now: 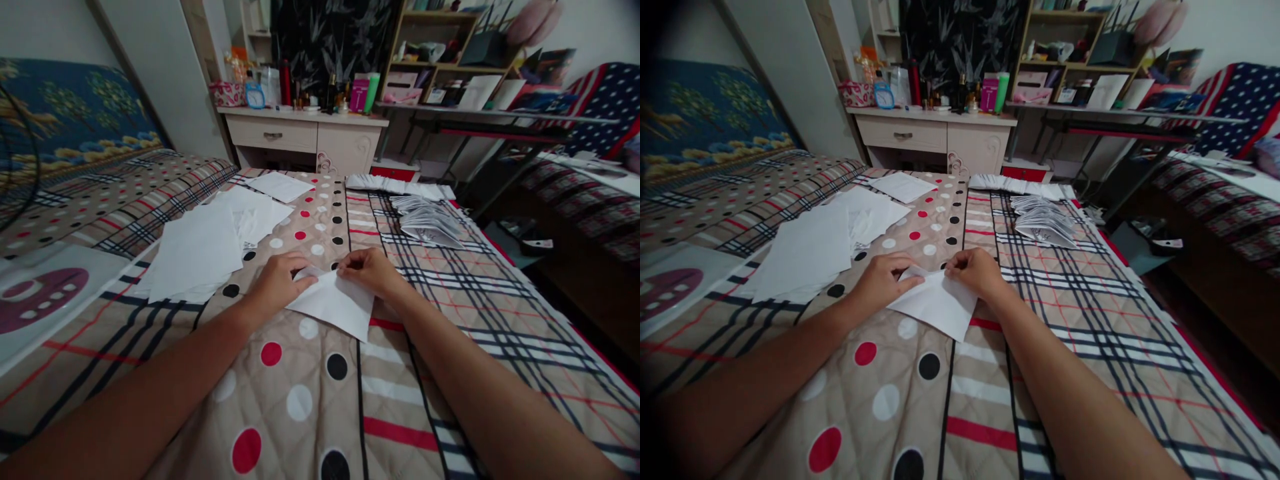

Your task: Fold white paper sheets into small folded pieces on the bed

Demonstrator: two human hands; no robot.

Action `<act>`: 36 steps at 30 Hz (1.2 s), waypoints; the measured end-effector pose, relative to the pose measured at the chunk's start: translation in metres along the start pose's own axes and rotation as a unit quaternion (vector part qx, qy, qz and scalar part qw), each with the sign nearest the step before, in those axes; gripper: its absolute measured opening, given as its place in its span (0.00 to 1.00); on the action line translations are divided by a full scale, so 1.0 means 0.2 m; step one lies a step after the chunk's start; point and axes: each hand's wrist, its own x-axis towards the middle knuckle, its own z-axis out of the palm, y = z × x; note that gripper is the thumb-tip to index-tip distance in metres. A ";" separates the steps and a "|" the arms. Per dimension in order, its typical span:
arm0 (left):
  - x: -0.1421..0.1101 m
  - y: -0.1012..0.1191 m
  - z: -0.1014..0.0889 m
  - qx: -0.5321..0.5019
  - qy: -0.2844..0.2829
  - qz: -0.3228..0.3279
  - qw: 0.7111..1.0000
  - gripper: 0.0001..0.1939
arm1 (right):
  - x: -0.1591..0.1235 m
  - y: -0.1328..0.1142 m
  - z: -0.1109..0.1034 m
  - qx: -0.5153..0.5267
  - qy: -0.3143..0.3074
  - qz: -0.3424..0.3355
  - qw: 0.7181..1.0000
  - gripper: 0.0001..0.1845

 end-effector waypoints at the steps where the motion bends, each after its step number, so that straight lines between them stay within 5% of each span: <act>1: 0.00 0.00 0.00 0.005 0.001 0.022 1.000 0.04 | 0.00 0.00 0.00 0.001 0.006 0.000 1.000 0.02; 18: -0.05 0.04 -0.04 0.151 -0.073 0.262 0.950 0.09 | 0.00 0.00 -0.01 -0.081 -0.006 -0.001 0.997 0.05; 29: -0.05 0.09 -0.06 0.223 -0.133 0.316 0.913 0.11 | 0.00 0.00 -0.01 -0.108 -0.014 0.007 0.994 0.06; 36: -0.06 0.15 -0.10 0.226 -0.193 0.276 0.914 0.10 | 0.00 0.00 -0.01 -0.111 -0.010 0.002 0.994 0.06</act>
